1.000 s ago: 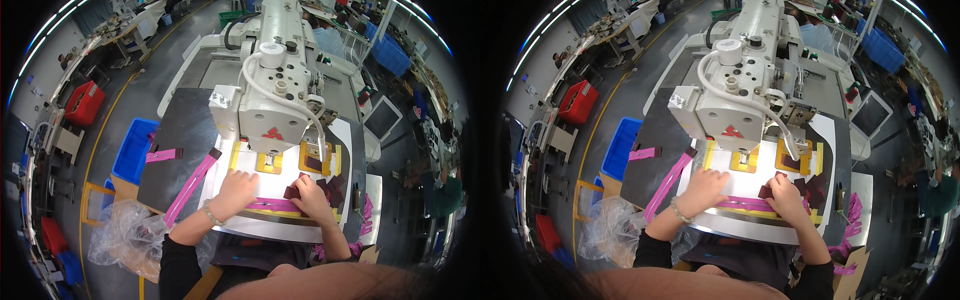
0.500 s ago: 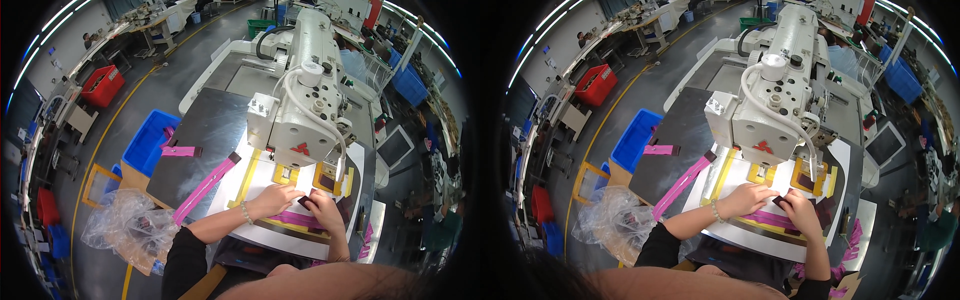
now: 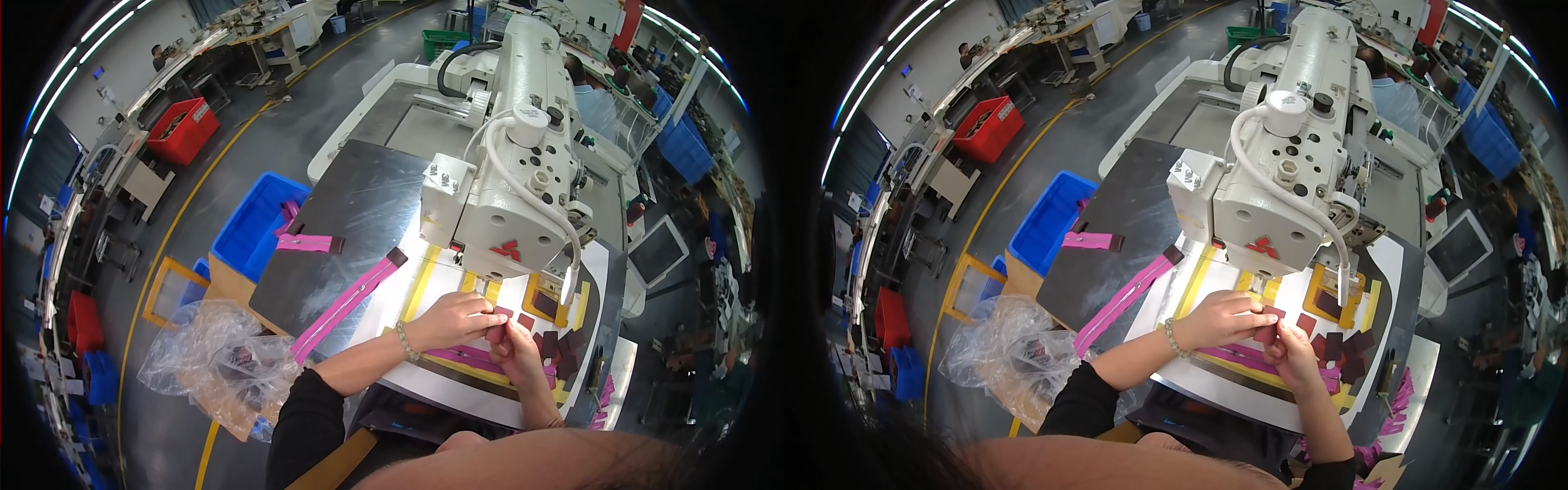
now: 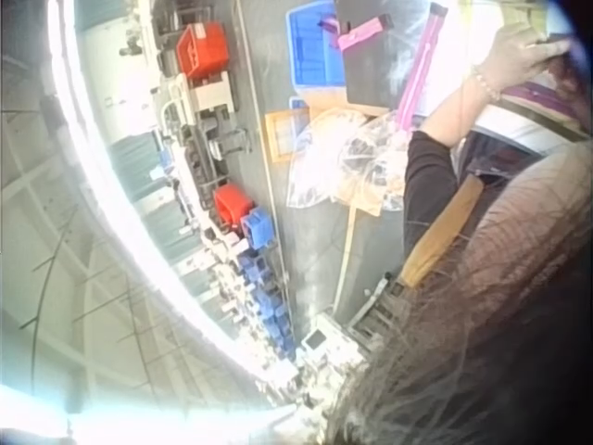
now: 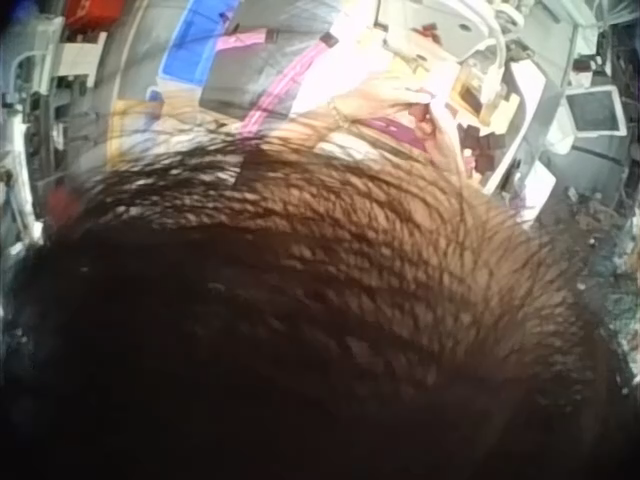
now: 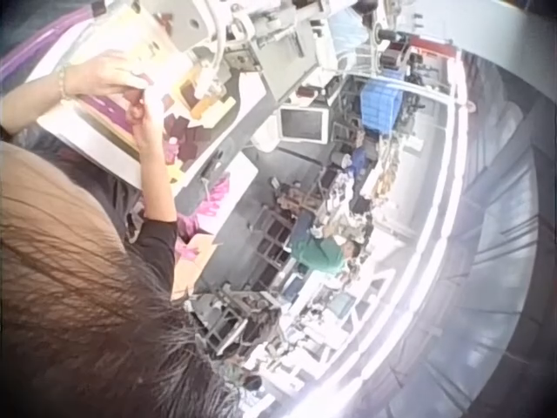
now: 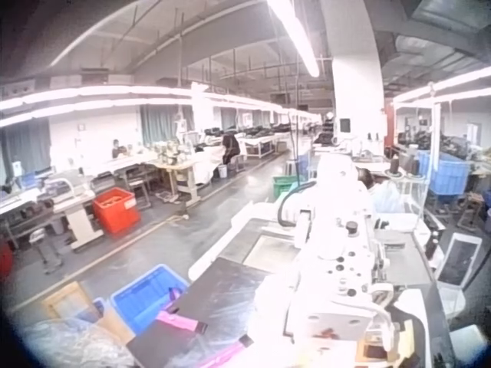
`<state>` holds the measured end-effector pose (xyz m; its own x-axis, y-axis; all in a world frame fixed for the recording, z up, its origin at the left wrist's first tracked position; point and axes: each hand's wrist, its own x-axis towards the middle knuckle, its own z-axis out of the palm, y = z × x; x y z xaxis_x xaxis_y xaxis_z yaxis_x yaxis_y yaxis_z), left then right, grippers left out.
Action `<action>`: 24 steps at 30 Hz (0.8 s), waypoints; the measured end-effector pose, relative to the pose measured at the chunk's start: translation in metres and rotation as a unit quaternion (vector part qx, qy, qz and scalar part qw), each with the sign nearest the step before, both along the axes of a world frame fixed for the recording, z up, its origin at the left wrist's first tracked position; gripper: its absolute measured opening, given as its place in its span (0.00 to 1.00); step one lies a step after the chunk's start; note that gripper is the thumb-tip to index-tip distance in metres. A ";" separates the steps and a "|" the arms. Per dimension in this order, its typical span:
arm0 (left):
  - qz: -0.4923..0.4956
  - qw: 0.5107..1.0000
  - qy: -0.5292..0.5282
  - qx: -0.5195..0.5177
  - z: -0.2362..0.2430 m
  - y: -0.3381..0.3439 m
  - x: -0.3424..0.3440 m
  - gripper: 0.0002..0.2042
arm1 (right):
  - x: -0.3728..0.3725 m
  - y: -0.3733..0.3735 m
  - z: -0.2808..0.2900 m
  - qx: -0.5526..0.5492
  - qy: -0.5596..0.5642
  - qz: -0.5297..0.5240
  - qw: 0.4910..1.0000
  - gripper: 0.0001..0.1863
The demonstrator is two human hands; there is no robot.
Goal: Assembling leather pieces and straps using an industrial sewing machine.
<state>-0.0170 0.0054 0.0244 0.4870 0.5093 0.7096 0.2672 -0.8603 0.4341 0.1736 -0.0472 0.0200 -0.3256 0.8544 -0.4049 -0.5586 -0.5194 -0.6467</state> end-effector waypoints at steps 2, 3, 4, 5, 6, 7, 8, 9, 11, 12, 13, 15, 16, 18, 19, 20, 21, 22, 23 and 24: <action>0.009 1.000 0.005 0.005 0.002 0.000 -0.001 0.19 | 0.007 0.001 -0.016 0.012 0.030 0.025 0.999 0.11; 0.001 0.999 0.027 -0.034 0.004 -0.002 -0.003 0.17 | 0.007 0.002 -0.017 0.024 0.060 0.050 0.997 0.11; -0.007 0.996 0.047 -0.072 0.006 -0.004 -0.003 0.15 | 0.008 0.001 -0.017 0.022 0.060 0.052 0.997 0.11; -0.006 0.996 0.048 -0.074 0.007 -0.006 -0.002 0.15 | 0.011 0.001 -0.014 0.021 0.033 0.041 0.998 0.11; -0.024 0.994 0.040 -0.103 0.008 -0.008 -0.001 0.14 | 0.011 0.001 -0.012 0.022 0.005 0.030 0.999 0.11; -0.042 0.990 0.032 -0.132 0.009 -0.009 0.001 0.13 | 0.011 0.001 -0.014 0.021 0.006 0.031 0.999 0.11; -0.041 0.990 0.032 -0.133 0.003 -0.008 0.002 0.13 | 0.011 0.002 -0.018 0.023 0.009 0.029 0.999 0.09; -0.040 0.992 0.024 -0.120 -0.001 -0.006 0.003 0.12 | 0.010 0.001 -0.017 0.024 0.011 0.027 0.999 0.08; -0.041 0.993 0.016 -0.107 -0.010 -0.006 0.004 0.11 | 0.010 0.000 -0.009 0.039 -0.025 0.039 0.998 0.06; -0.056 0.992 0.010 -0.110 -0.008 -0.006 0.004 0.10 | 0.009 0.001 -0.005 0.054 -0.061 0.049 0.995 0.05; -0.071 0.991 0.004 -0.112 -0.006 -0.005 0.004 0.09 | 0.009 0.002 -0.003 0.053 -0.063 0.045 0.996 0.05; -0.093 0.989 0.000 -0.118 -0.005 -0.005 0.004 0.08 | 0.010 0.004 -0.001 0.100 -0.124 0.003 0.987 0.04; -0.110 0.986 -0.002 -0.123 -0.005 -0.006 0.005 0.08 | 0.012 0.005 -0.003 0.105 -0.131 0.009 0.986 0.04; -0.111 0.983 -0.022 -0.148 -0.006 -0.009 0.005 0.07 | 0.007 0.005 -0.003 0.137 -0.156 -0.007 0.978 0.04; -0.105 0.978 -0.039 -0.174 -0.006 -0.010 0.006 0.06 | 0.006 0.004 -0.003 0.169 -0.177 -0.018 0.969 0.04; -0.115 0.977 -0.040 -0.174 -0.006 -0.010 0.006 0.06 | 0.009 0.003 -0.005 0.196 -0.193 -0.019 0.961 0.04; -0.106 0.959 -0.060 -0.254 -0.002 -0.012 0.005 0.06 | 0.008 0.002 -0.005 0.194 -0.197 -0.025 0.961 0.04; -0.095 0.935 -0.077 -0.334 0.000 -0.013 0.005 0.06 | 0.005 0.001 -0.004 0.220 -0.229 -0.037 0.947 0.04; -0.102 0.934 -0.077 -0.334 0.001 -0.013 0.005 0.06 | 0.005 0.000 -0.004 0.246 -0.261 -0.049 0.932 0.04; -0.097 0.923 -0.100 -0.358 0.002 -0.013 0.005 0.06 | 0.007 -0.001 -0.007 0.249 -0.264 -0.039 0.931 0.03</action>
